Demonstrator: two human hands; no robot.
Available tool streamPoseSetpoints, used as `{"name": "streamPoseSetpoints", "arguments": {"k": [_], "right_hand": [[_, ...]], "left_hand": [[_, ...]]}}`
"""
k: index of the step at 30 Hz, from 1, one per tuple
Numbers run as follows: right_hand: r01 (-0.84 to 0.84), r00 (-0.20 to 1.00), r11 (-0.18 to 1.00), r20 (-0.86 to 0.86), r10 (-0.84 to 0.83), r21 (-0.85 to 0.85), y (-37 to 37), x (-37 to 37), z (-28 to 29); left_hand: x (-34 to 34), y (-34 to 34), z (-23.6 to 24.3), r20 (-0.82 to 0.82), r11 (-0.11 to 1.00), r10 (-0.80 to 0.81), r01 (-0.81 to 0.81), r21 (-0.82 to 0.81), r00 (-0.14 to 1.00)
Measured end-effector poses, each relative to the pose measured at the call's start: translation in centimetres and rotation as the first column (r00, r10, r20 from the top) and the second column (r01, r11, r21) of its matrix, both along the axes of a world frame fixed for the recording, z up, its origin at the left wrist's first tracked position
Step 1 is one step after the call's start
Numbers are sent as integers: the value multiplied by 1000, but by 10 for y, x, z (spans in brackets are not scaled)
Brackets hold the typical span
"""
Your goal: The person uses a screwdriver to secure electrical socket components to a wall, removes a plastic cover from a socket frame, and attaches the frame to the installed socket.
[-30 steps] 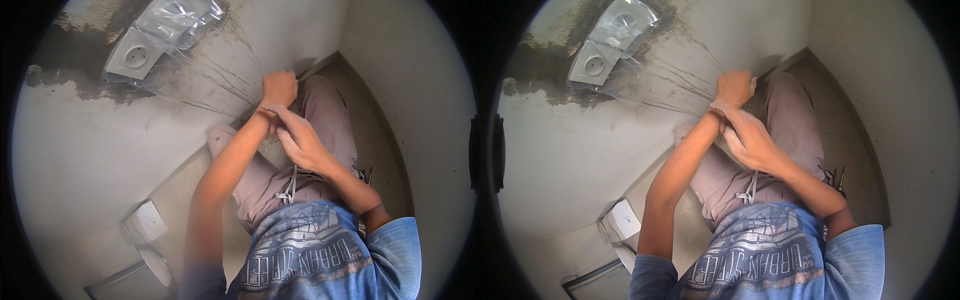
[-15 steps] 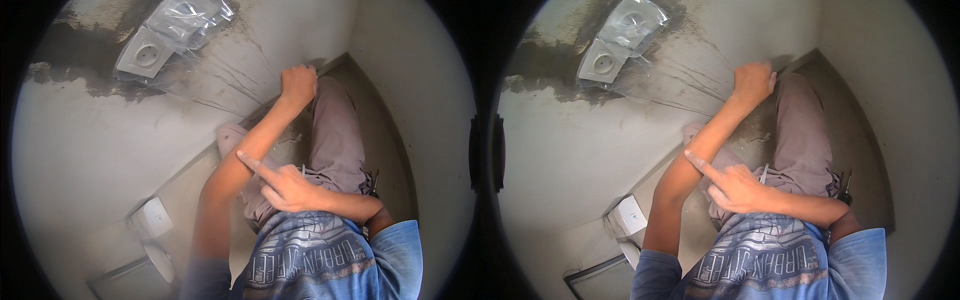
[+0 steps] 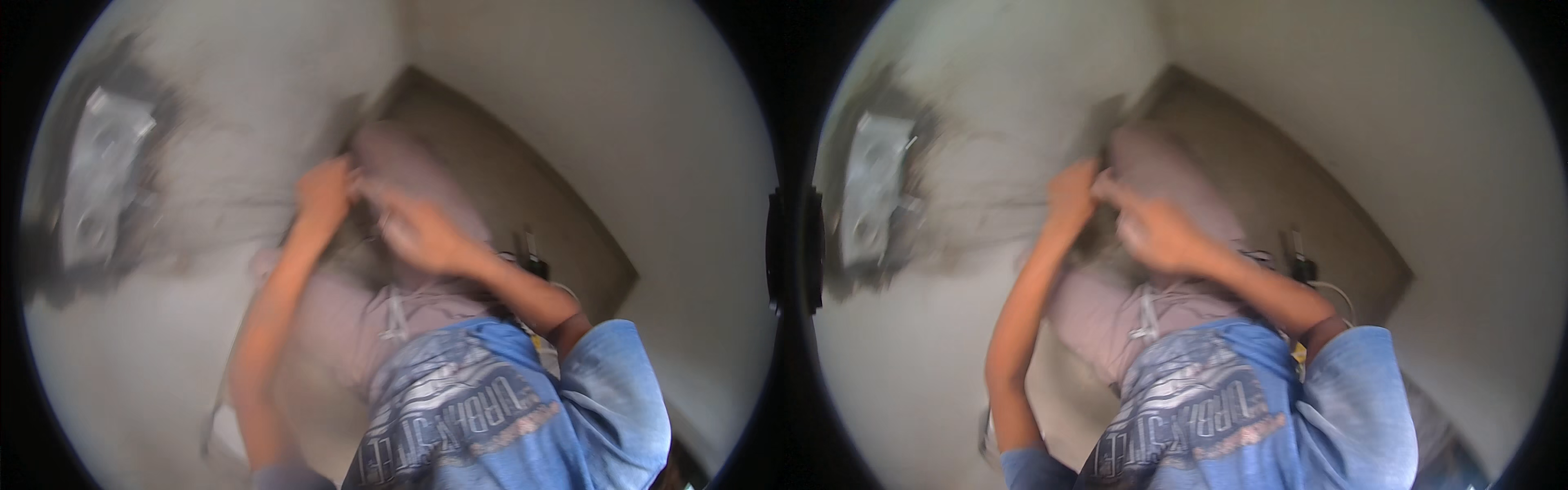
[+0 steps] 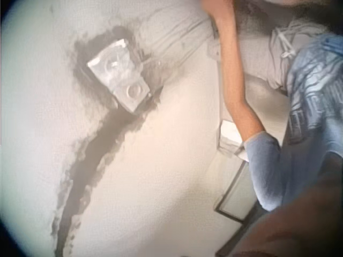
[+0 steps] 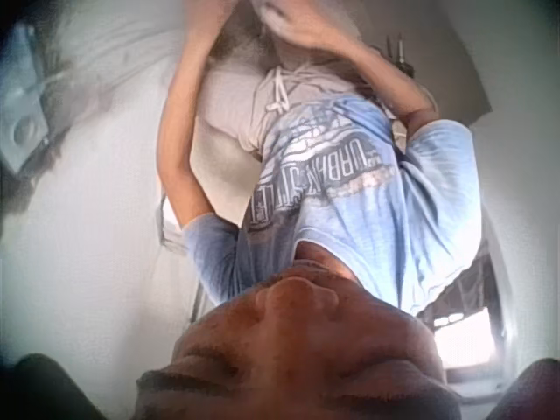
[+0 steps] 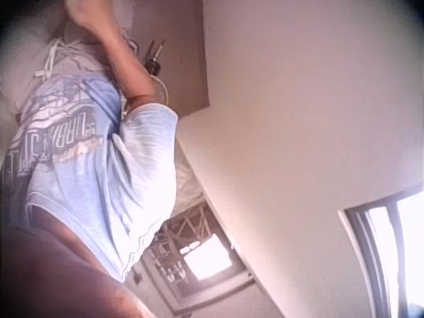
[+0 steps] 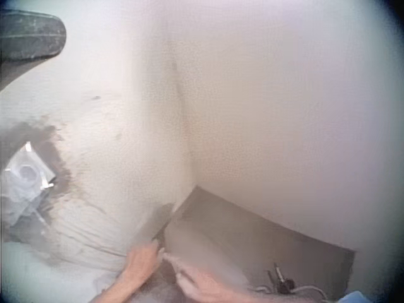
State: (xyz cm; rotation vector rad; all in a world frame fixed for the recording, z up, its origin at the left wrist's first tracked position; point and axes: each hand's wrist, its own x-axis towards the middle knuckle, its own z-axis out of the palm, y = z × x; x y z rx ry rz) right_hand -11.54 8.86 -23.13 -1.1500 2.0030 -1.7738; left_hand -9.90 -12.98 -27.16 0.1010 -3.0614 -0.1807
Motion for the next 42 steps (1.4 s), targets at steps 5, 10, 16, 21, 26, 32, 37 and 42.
{"name": "streamPoseSetpoints", "arguments": {"k": [5,10,16,21,26,32,37,42], "right_hand": [[556,776,546,-155,-612,626,215,-84,-174],[186,771,143,-54,-635,972,282,22,-245],[521,646,180,-248,-722,835,291,97,-267],[513,698,213,-260,-668,831,300,86,-271],[310,663,357,69,-745,881,262,48,-210],[108,486,530,420,-766,841,205,64,-134],[200,141,299,275,-951,933,144,150,-127],[58,-138,395,399,-907,917,136,282,-19]], "left_hand": [[67,-48,-15,257,989,78,-107,101,963],[97,-97,-47,100,960,-143,114,255,985],[64,-50,-55,61,866,-246,191,461,967],[27,-31,-55,28,926,-316,302,228,948],[34,-29,-15,218,967,-249,230,108,944],[32,69,77,496,944,-306,326,48,813],[66,91,140,561,898,-425,408,164,710],[116,86,187,679,902,-418,365,230,604]]}}
